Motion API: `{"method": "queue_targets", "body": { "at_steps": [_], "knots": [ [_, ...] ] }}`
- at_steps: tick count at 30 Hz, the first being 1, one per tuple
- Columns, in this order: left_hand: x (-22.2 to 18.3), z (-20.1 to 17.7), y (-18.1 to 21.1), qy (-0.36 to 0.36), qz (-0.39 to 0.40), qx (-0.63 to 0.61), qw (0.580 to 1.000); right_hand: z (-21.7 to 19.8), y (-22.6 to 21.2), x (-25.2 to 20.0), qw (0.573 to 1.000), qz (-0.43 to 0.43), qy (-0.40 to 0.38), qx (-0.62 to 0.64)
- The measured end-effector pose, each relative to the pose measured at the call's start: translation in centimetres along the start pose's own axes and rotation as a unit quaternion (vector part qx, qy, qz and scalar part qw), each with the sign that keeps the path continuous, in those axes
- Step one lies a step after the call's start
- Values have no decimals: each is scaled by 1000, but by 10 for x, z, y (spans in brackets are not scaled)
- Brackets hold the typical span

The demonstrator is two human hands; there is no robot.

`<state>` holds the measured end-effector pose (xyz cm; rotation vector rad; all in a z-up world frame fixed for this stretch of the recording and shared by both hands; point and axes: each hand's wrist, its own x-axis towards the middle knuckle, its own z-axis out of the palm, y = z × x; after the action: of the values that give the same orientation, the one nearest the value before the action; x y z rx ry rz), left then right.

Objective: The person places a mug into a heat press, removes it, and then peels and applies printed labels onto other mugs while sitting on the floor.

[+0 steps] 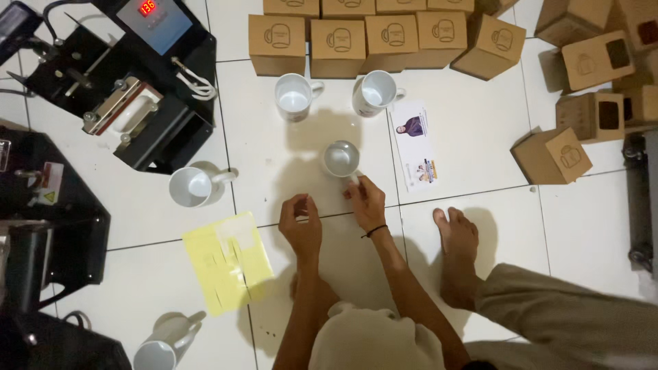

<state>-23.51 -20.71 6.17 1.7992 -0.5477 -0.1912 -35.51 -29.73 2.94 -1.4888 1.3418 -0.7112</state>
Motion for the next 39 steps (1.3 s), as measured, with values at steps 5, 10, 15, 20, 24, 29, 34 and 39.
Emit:
{"method": "queue_targets", "body": {
  "at_steps": [5, 10, 15, 20, 24, 29, 34, 39],
  "knots": [
    [7, 29, 1, -9, -38, -9, 999, -8, 13, 15, 999, -21, 0, 26],
    [33, 38, -17, 86, -35, 47, 995, -8, 16, 22, 999, -18, -1, 50],
    [62, 27, -68, 287, -61, 100, 951, -11, 45, 34, 996, -33, -31, 71],
    [88, 28, -54, 336, -176, 70, 923, -15, 30, 27, 992, -57, -16, 109],
    [108, 41, -73, 359, -115, 80, 923, -13, 32, 30, 992, -51, -14, 118],
    [117, 44, -97, 329, -50, 29, 943, -10, 52, 31, 993, -38, -13, 115],
    [50, 24, -71, 169, -75, 55, 981, -26, 32, 11, 988, -17, 61, 141],
    [-6, 45, -1, -28, -104, 43, 993, -81, 12, 16, 981, -34, 149, 118]
  ]
}}
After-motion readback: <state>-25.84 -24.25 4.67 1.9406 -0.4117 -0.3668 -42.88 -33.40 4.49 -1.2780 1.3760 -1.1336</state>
